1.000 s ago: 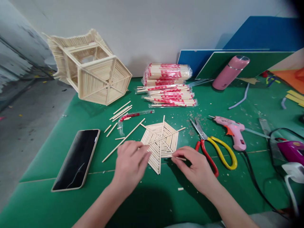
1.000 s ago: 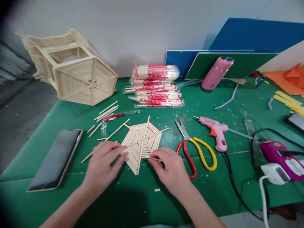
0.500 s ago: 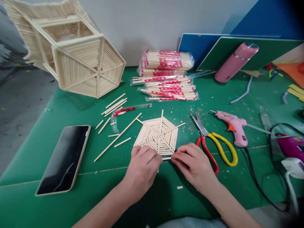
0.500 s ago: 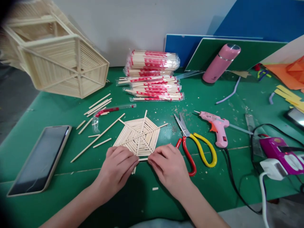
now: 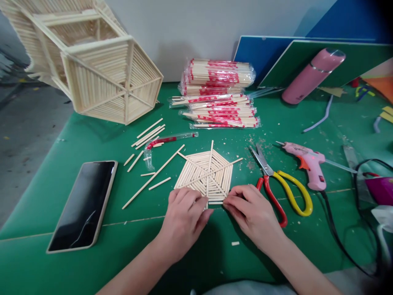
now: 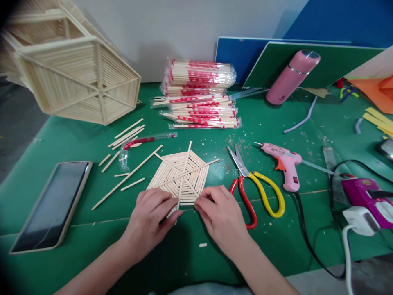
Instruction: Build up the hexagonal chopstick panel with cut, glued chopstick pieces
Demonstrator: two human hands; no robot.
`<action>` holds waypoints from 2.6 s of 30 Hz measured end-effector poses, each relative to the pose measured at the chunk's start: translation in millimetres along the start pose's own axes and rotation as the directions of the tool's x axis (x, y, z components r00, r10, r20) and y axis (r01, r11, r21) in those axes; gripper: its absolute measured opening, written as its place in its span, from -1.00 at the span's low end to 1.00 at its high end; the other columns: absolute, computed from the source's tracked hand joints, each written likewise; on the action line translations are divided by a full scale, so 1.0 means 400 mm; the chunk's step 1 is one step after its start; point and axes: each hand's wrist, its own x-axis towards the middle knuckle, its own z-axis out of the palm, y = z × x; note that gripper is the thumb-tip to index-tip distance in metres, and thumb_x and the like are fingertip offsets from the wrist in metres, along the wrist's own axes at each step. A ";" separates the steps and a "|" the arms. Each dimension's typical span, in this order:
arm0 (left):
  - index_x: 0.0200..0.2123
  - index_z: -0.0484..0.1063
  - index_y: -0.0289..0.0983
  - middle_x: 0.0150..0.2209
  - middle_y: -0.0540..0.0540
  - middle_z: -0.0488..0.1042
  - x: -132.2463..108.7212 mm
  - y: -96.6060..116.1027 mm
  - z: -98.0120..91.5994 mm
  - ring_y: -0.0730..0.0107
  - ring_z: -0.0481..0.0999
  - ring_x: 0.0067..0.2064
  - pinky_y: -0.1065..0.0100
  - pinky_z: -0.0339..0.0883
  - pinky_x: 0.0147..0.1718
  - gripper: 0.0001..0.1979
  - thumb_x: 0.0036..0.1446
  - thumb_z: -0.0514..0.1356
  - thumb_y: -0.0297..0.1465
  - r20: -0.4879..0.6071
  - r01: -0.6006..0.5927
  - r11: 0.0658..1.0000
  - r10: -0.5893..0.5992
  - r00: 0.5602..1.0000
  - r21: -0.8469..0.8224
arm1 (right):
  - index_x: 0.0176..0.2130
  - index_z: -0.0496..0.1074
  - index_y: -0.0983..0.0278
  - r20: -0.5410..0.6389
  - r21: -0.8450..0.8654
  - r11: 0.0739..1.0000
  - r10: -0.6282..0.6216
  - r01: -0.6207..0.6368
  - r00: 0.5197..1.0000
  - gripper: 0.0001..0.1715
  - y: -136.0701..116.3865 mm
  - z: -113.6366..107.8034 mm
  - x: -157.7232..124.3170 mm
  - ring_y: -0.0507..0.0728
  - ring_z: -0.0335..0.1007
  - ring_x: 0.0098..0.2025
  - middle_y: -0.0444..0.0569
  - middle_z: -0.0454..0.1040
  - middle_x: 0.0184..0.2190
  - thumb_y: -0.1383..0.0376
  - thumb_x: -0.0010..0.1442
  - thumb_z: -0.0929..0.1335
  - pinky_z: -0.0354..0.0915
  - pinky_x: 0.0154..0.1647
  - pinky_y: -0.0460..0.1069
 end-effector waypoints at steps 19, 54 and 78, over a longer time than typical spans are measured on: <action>-0.43 0.39 -0.21 -0.42 -0.04 0.34 0.017 0.023 0.017 0.33 0.25 -0.33 0.23 0.03 -0.31 -0.84 0.12 0.03 -0.43 0.051 -0.022 0.989 0.015 0.999 0.146 | -0.34 0.48 0.20 -0.059 -0.012 1.000 -0.004 0.003 0.998 -0.81 -0.003 0.011 0.003 0.08 0.26 -0.33 -0.03 0.39 -0.36 0.34 0.14 0.27 0.22 -0.37 -0.03; -0.31 0.35 -0.30 -0.28 -0.13 0.29 0.006 0.005 0.014 0.32 0.30 -0.24 0.32 0.25 -0.29 -0.85 0.12 0.00 -0.50 0.025 0.090 0.989 -0.088 0.996 -0.113 | -0.35 0.44 0.23 -0.079 -0.071 0.993 0.087 -0.092 0.993 -0.84 -0.014 0.017 -0.001 0.09 0.26 -0.28 -0.02 0.36 -0.22 0.32 0.14 0.26 0.19 -0.27 0.02; -0.29 0.36 -0.32 -0.29 -0.11 0.30 0.006 -0.007 0.004 0.43 0.33 -0.26 0.44 0.27 -0.28 -0.78 0.07 -0.03 -0.61 -0.043 0.075 0.969 -0.088 0.995 -0.237 | -0.33 0.45 0.23 -0.105 -0.058 0.991 0.113 -0.119 0.988 -0.82 -0.016 0.021 -0.003 0.08 0.29 -0.29 -0.03 0.37 -0.26 0.31 0.15 0.25 0.21 -0.29 -0.01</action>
